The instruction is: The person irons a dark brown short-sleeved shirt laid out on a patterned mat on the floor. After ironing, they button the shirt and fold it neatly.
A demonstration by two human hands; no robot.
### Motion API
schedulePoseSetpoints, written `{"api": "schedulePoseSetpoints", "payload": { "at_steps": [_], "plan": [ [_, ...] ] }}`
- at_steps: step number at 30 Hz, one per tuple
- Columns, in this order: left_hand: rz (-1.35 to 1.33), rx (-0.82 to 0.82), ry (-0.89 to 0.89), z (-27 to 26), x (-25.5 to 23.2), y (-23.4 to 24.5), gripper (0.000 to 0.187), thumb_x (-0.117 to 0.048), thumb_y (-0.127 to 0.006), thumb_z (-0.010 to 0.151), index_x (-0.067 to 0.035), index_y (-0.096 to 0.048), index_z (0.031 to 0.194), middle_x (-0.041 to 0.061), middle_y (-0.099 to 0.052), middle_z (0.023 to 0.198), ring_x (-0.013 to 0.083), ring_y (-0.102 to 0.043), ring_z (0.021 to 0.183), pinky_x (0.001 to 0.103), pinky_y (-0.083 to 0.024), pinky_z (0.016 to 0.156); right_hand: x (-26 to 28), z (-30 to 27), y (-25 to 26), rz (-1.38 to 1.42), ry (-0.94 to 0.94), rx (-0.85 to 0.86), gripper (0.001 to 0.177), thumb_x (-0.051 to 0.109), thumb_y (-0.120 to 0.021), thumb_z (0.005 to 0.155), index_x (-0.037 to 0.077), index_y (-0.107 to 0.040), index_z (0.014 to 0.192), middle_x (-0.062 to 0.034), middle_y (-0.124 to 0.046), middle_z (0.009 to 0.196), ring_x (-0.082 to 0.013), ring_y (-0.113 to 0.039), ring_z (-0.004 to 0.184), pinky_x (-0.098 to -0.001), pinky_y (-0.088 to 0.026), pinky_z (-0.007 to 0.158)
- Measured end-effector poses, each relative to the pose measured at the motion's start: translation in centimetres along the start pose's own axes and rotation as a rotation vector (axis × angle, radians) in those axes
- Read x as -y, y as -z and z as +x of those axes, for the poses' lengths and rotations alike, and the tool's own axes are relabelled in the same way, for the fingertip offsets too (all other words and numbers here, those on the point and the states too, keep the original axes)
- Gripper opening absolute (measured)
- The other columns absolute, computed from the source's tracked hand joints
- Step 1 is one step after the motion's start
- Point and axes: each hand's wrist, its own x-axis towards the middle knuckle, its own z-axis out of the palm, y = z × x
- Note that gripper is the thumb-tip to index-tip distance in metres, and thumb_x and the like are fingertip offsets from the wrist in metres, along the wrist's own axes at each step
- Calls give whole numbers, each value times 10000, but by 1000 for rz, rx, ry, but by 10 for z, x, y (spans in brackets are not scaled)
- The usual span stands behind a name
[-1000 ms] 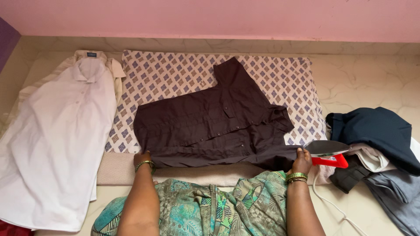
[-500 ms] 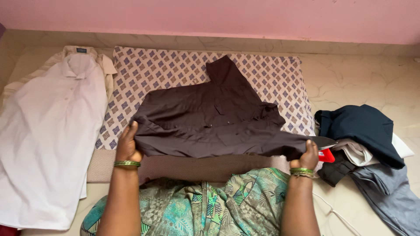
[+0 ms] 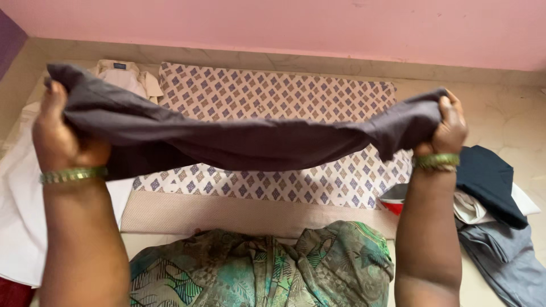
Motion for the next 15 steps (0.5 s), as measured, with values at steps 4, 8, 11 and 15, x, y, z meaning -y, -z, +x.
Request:
{"api": "schedulePoseSetpoints", "payload": {
  "at_steps": [4, 8, 11, 15],
  "plan": [
    [2, -10, -19, 53, -21, 22, 353, -263, -710, 1118, -33, -591, 1357, 126, -657, 1323, 337, -644, 1224, 523, -484, 1138, -74, 73, -42, 46, -42, 68, 279, 65, -551, 1006, -5, -664, 1252, -114, -698, 1133, -236, -684, 1054, -378, -601, 967],
    [116, -39, -79, 85, -56, 19, 435, -311, -720, 1065, -43, -566, 1372, 95, -644, 1325, 282, -632, 1204, 464, -474, 1098, -144, 144, -104, 32, -90, 68, 312, 32, -536, 960, -13, -668, 1240, -110, -714, 1107, -229, -693, 1039, -374, -609, 950],
    [210, -102, -150, 89, -72, 10, 496, -347, -727, 1026, -52, -547, 1382, 72, -633, 1326, 241, -624, 1188, 420, -467, 1068, -168, 180, -150, 33, -76, 115, 285, 27, -572, 961, -2, -665, 1229, -99, -717, 1089, -214, -694, 1015, -367, -614, 934],
    [362, -225, -265, 48, -65, 9, 579, -395, -737, 974, -62, -521, 1397, 41, -619, 1328, 186, -612, 1168, 361, -457, 1028, -172, 213, -170, 67, -83, 187, 273, 32, -571, 959, 5, -665, 1213, -97, -722, 1059, -216, -711, 968, -371, -634, 901]
  ]
}}
